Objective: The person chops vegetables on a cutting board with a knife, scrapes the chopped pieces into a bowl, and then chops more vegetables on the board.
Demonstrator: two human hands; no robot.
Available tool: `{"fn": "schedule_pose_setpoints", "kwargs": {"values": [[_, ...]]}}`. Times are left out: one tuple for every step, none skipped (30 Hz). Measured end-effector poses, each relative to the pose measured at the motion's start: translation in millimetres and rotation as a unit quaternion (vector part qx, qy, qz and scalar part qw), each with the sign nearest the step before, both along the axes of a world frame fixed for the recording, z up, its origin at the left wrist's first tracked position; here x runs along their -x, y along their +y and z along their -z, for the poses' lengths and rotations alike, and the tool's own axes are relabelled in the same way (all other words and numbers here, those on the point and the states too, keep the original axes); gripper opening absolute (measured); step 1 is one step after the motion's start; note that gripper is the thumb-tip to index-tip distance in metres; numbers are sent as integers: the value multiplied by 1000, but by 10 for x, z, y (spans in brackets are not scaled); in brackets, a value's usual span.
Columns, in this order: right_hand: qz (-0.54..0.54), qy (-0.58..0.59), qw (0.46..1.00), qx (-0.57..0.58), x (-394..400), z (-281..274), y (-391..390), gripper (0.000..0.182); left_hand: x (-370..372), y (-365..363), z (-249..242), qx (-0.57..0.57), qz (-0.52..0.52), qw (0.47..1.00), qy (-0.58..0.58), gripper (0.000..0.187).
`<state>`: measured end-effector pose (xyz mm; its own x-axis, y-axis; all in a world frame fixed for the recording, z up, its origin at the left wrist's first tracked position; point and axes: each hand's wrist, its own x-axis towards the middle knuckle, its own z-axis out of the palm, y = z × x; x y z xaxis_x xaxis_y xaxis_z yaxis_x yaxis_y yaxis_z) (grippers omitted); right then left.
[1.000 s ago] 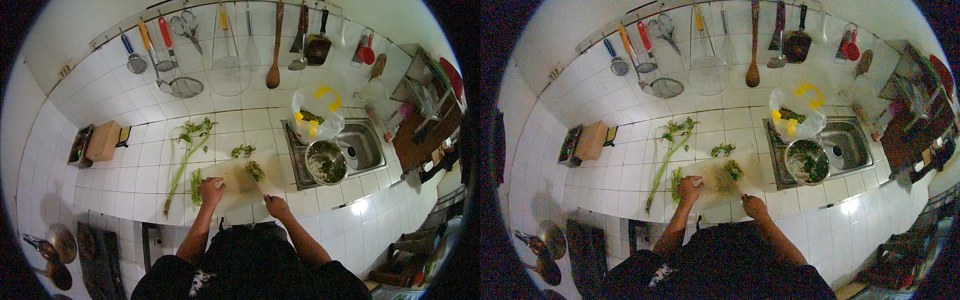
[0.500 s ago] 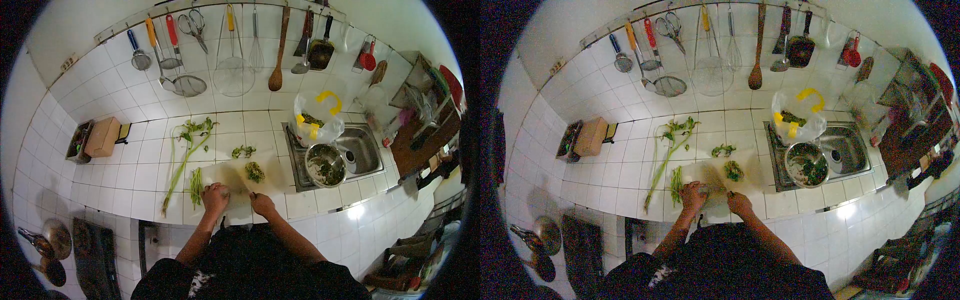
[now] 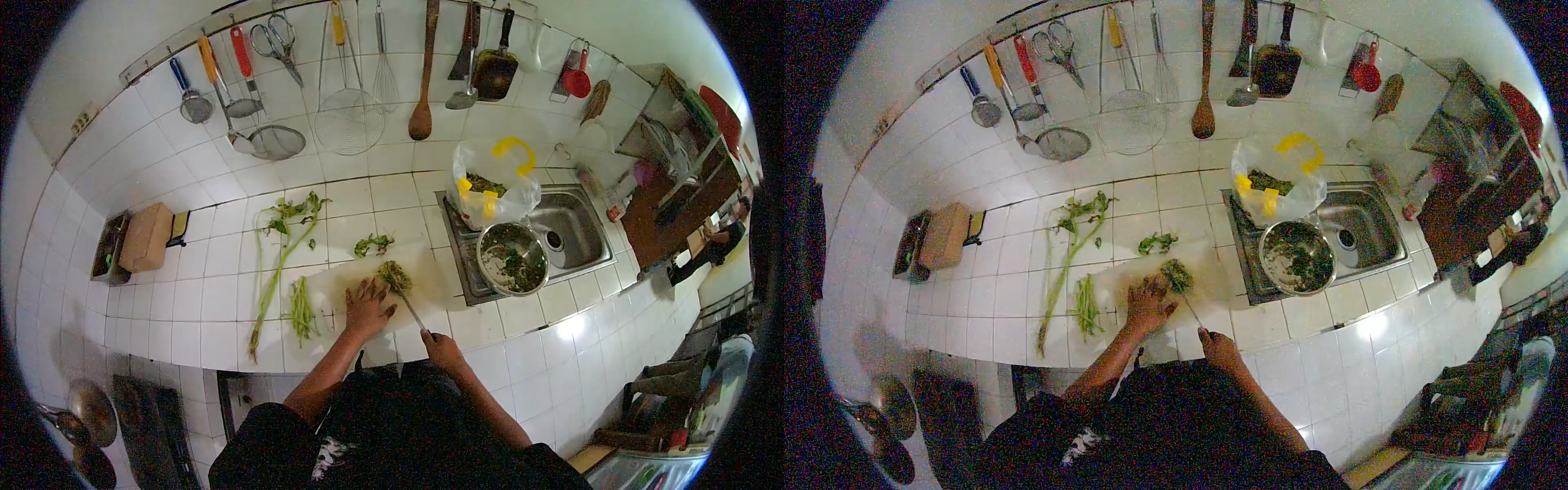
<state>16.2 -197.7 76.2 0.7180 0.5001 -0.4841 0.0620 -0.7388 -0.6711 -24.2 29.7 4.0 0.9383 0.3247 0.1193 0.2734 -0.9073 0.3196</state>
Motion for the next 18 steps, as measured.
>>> {"fn": "schedule_pose_setpoints", "kwargs": {"values": [[6, -3, 1000, -9, 5, 6, -33, 65, 19, -11, -17, -1, 3, 1000, -1, 73], [12, -7, 1000, -18, 10, 19, -64, 64, 77, 0, -38, 20, -3, 1000, 4, 70], [15, -7, 1000, -20, 7, 87, -104, 64, 148, 5, -106, 42, -8, 999, 10, 67], [25, -21, 999, -23, -4, 172, -145, 64, 235, 5, -156, 40, -6, 999, 9, 67], [34, -34, 999, -25, -28, 254, -190, 64, 342, 3, -209, 33, -43, 998, 9, 65], [33, -35, 998, -26, -46, 256, -232, 64, 439, 8, -235, 27, -81, 996, 8, 62], [44, -36, 998, -40, -58, 226, -271, 64, 542, 33, -217, 28, -85, 996, 8, 62], [51, -35, 997, -54, -85, 213, -297, 64, 668, 56, -192, 29, -100, 994, -27, 61], [39, -31, 997, -53, -124, 241, -310, 64, 785, 51, -188, 30, -119, 991, -59, 60], [34, -37, 998, -39, -175, 291, -320, 63, 875, 35, -194, 4, -127, 991, -42, 59], [26, -44, 998, -25, -235, 338, -316, 63, 931, 22, -156, 3, -144, 989, -38, 59], [20, -44, 998, -45, -287, 416, -329, 62, 951, 17, -76, 16, -132, 991, -30, 60], [3, -41, 998, -47, -335, 466, -328, 62, 962, -3, -65, 29, -119, 992, -24, 61], [-7, -37, 998, -55, -389, 505, -325, 61, 968, -38, -63, 16, -119, 992, -36, 59], [-16, -33, 997, -64, -431, 426, -278, 60, 958, -54, -49, 13, -132, 990, -36, 59], [15, 10, 999, -49, -447, 341, -253, 62, 923, -53, -40, 7, -131, 990, -56, 57], [6, 11, 999, -51, -502, 252, -230, 62, 895, -64, -33, 2, -128, 989, -75, 56], [-26, -11, 998, -50, -546, 185, -210, 63, 871, -82, -61, 11, -128, 988, -88, 53]]}}
